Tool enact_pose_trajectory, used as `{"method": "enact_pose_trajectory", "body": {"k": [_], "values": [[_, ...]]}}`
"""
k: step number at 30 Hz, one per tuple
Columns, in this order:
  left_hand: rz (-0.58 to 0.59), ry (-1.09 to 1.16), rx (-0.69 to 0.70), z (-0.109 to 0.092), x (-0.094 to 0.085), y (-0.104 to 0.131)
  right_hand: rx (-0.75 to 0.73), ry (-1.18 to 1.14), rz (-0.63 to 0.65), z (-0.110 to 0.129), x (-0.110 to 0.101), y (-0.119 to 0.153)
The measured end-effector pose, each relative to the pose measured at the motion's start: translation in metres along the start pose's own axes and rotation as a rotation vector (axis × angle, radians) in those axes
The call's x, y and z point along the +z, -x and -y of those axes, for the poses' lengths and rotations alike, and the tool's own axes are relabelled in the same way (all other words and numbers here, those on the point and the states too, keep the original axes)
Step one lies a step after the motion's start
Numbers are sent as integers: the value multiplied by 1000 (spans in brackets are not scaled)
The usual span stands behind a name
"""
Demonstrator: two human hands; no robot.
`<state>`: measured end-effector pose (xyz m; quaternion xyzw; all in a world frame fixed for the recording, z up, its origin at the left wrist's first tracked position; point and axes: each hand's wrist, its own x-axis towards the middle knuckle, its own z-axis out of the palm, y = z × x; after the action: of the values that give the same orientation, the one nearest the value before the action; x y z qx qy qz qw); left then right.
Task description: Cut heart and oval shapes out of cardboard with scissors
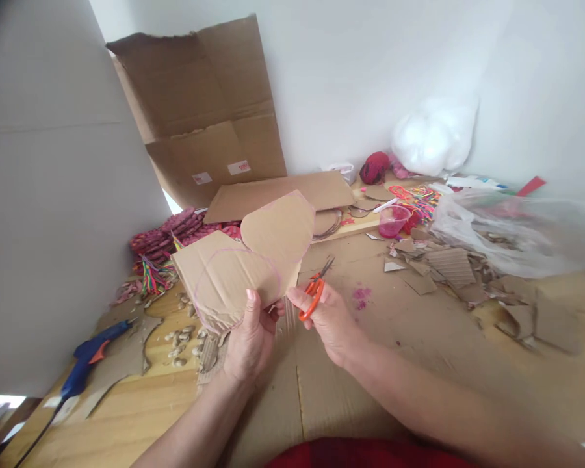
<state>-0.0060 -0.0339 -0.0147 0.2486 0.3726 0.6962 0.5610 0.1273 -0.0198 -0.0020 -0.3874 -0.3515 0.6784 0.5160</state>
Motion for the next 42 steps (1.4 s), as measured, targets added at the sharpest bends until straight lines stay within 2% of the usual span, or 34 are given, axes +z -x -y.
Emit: {"method": "enact_pose_trajectory", "body": {"k": [5,9,14,19,23,28,31,35,39,42], "values": [[68,67,-51,-6,4,4,19,-72,8,5,14,-1],[43,167,-39,-13,4,3,-30,-69,4,12,6,-2],[18,36,15,-9,0,2,-94,-30,-22,15,-1,-5],[79,-82,-18,-1,-3,5,-137,48,-97,12,-4,-8],[129,-20,2,-8,-6,2,-205,97,-134,17,-15,-14],[8,39,-58,-21,-16,-18,-258,145,-154,29,-31,-22],[-23,-3,7,-23,-22,-31,-279,157,-170,31,-33,-23],[25,3,121,-26,-23,-33,-265,162,-172,30,-32,-23],[68,52,19,-30,-18,-28,-295,197,-176,29,-31,-23],[38,59,-62,-28,-17,-26,-344,269,-121,27,-30,-21]]}}
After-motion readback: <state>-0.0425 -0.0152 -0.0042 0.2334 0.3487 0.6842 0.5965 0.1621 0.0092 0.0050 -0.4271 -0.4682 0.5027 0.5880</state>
